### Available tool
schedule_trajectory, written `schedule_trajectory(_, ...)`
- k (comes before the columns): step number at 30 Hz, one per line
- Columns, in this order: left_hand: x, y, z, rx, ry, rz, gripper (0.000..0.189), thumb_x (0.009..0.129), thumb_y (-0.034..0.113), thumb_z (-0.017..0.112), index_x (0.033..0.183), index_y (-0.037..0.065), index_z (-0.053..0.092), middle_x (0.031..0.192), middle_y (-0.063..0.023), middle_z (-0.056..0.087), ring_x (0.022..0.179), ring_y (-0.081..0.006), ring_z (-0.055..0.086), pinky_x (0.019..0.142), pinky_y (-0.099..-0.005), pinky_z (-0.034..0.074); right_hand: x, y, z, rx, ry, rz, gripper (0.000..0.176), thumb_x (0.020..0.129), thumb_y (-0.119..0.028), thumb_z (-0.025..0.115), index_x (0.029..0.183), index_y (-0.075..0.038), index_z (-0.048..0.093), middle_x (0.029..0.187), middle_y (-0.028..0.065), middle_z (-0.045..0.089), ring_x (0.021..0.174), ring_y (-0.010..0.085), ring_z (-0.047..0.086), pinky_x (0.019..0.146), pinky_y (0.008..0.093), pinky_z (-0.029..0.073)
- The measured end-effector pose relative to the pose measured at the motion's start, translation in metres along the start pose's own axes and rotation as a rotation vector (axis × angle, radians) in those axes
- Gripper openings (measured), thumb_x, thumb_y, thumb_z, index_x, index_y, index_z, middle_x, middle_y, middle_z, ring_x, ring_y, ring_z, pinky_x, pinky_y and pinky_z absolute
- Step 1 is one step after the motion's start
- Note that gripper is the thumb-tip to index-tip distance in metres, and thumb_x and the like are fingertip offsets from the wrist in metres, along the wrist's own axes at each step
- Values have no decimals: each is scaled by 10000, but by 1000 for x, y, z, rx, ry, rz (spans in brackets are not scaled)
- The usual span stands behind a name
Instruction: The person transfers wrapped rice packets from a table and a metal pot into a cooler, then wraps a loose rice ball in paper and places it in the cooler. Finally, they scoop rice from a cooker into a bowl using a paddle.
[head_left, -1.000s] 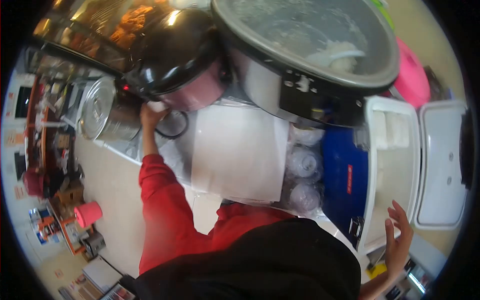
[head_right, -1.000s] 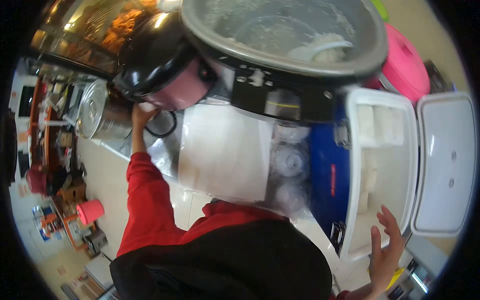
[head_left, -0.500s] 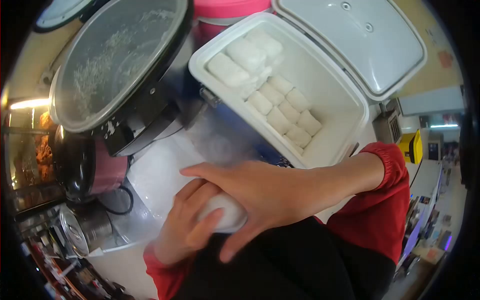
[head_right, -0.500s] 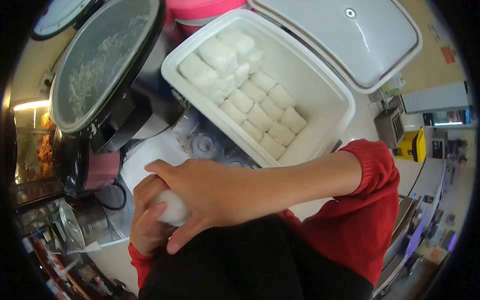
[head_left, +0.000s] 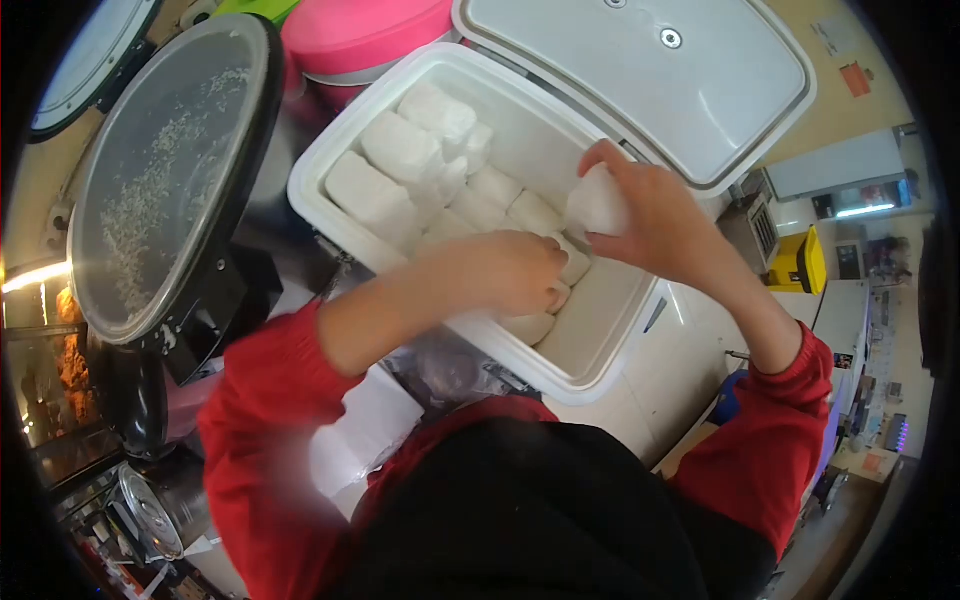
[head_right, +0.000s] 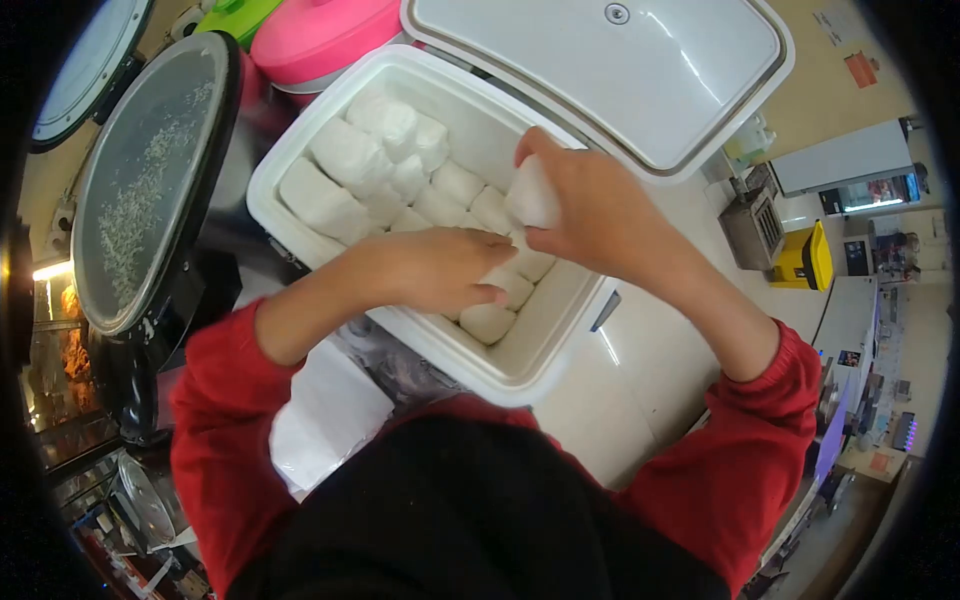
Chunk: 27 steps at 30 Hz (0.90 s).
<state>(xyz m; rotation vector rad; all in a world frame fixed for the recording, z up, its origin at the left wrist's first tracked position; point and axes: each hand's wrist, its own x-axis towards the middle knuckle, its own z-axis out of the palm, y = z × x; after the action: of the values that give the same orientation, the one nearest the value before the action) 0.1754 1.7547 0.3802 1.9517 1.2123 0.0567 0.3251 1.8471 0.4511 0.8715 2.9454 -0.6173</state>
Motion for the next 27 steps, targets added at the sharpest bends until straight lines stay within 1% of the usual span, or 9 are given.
schedule_trajectory(2,56,2,16,54,-142,-178,569,863,380,536,1267,-11,444,1295,-201,463,1203,-335,434,1012,-377,346,4,13,20,-114,0,-77,425,659,-133,717,1017,-68,498,829,184,596,771,345,612,658,414,495)
schedule_trajectory(5,135,-33,62,129,-347,-228,658,802,407,599,1318,45,410,1325,-197,433,1218,-326,419,1010,-366,349,14,16,32,-280,-34,-134,429,669,-110,704,1039,-63,493,864,176,573,776,338,605,636,396,506)
schedule_trajectory(6,146,-50,80,66,-294,-179,678,782,405,616,1326,60,404,1330,-191,430,1224,-323,414,1012,-365,345,14,9,31,-300,-83,-101,426,672,-97,697,1042,-60,489,875,171,566,780,331,604,629,384,511)
schedule_trajectory(7,135,-59,86,-3,-242,-131,699,763,403,632,1335,76,398,1335,-185,427,1229,-320,408,1015,-364,341,14,7,32,-319,-137,-70,424,675,-84,690,1045,-58,485,885,166,559,784,323,604,623,372,515)
schedule_trajectory(12,113,-17,28,312,-511,-43,920,633,400,734,1373,46,318,1401,-184,333,1298,-308,307,1070,-366,256,17,19,50,-508,-99,-195,367,685,-84,679,999,-45,493,871,141,557,812,266,614,605,315,516)
schedule_trajectory(16,109,-17,28,408,-454,8,1057,565,404,781,1398,27,249,1445,-186,245,1342,-297,216,1100,-355,181,15,27,63,-658,-286,-152,337,711,-107,660,999,-56,494,885,126,548,823,241,615,597,293,508)
schedule_trajectory(23,112,-17,15,377,-521,-35,1132,535,514,767,1417,54,226,1455,-156,245,1348,-287,198,1101,-371,160,15,39,82,-751,-224,-300,245,785,-183,571,1010,-88,559,964,87,538,925,203,530,784,297,425)
schedule_trajectory(25,104,-14,14,449,-481,-68,1070,558,542,745,1391,54,285,1416,-150,311,1312,-280,263,1076,-370,205,19,39,82,-832,-324,-314,216,789,-195,558,980,-99,592,983,72,539,962,196,504,823,291,389)
schedule_trajectory(27,94,-16,21,442,-303,-80,913,614,542,710,1316,41,407,1303,-161,445,1209,-276,403,1010,-372,304,22,54,93,-915,-313,-474,233,764,-211,588,967,-100,612,992,63,540,984,193,496,836,284,379)
